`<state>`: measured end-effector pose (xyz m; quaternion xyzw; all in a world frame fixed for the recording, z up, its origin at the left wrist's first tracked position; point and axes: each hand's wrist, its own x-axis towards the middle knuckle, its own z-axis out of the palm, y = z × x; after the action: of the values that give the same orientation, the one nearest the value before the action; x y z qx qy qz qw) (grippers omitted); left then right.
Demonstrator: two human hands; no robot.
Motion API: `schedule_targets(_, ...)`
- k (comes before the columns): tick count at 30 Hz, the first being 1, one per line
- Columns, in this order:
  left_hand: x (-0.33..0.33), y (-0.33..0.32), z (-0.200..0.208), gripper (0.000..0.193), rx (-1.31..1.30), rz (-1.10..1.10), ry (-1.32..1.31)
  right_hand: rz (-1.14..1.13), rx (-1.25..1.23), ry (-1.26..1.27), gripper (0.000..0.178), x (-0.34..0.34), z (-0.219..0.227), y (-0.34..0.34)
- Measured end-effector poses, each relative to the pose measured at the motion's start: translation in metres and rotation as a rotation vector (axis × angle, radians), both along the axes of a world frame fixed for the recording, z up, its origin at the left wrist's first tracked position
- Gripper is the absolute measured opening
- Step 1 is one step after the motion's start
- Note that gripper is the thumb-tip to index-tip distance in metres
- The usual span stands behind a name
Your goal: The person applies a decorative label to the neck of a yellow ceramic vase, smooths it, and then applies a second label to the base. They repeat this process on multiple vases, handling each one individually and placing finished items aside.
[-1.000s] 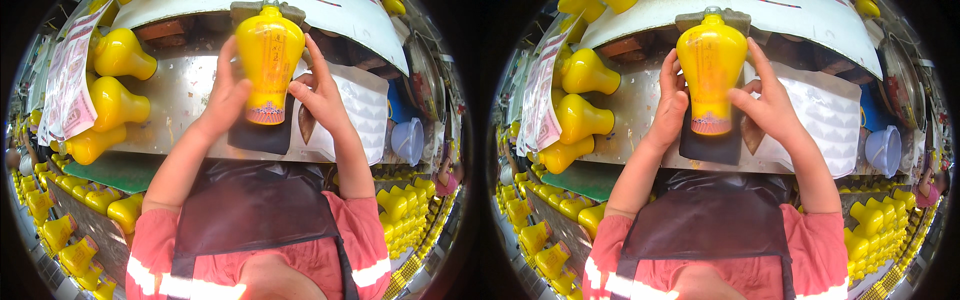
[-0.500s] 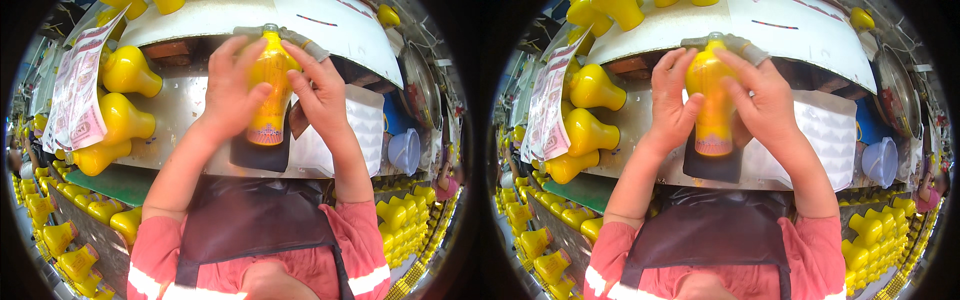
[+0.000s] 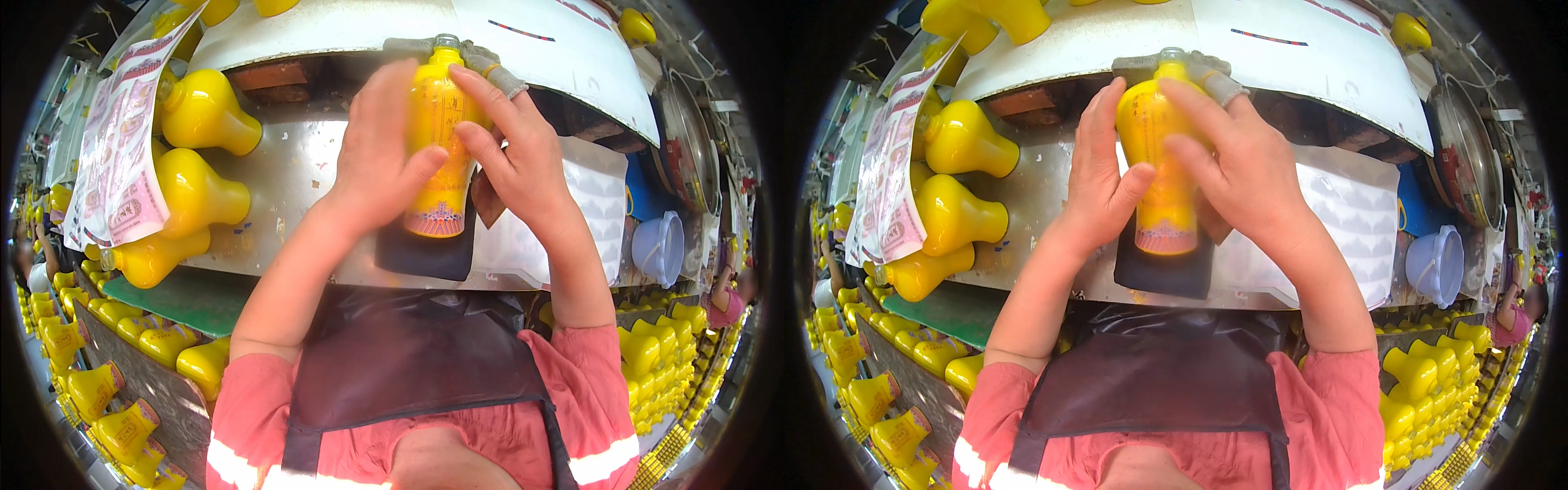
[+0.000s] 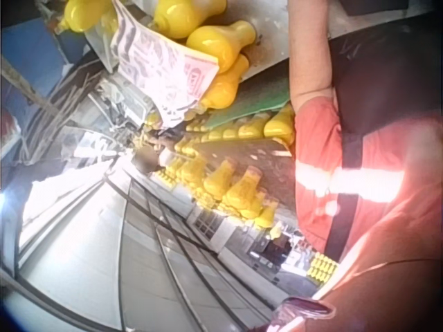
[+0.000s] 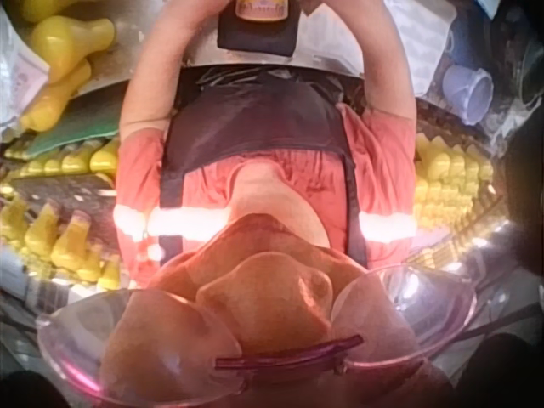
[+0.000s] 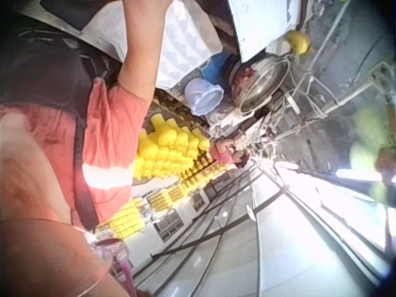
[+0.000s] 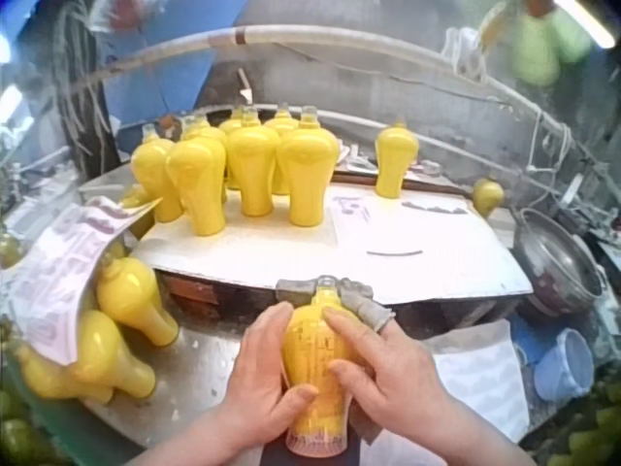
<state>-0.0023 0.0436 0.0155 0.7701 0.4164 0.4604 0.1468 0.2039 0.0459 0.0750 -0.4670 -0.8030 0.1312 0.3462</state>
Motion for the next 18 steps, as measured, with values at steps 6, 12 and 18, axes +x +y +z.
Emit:
schedule_targets(6, -0.004, -0.024, -0.019, 0.086, -0.296, -0.072, -0.277, -0.057, -0.339, 0.185, 0.082, 0.011, -0.011, -0.016)
schedule_targets(12, 0.005, -0.037, -0.03, 0.078, -0.419, -0.102, -0.487, -0.08, -0.675, 0.507, 0.095, 0.013, -0.028, -0.028)
schedule_targets(18, 0.0, -0.041, -0.032, 0.073, -0.542, -0.151, -0.593, 0.011, -0.769, 0.555, 0.09, 0.02, -0.036, -0.037)
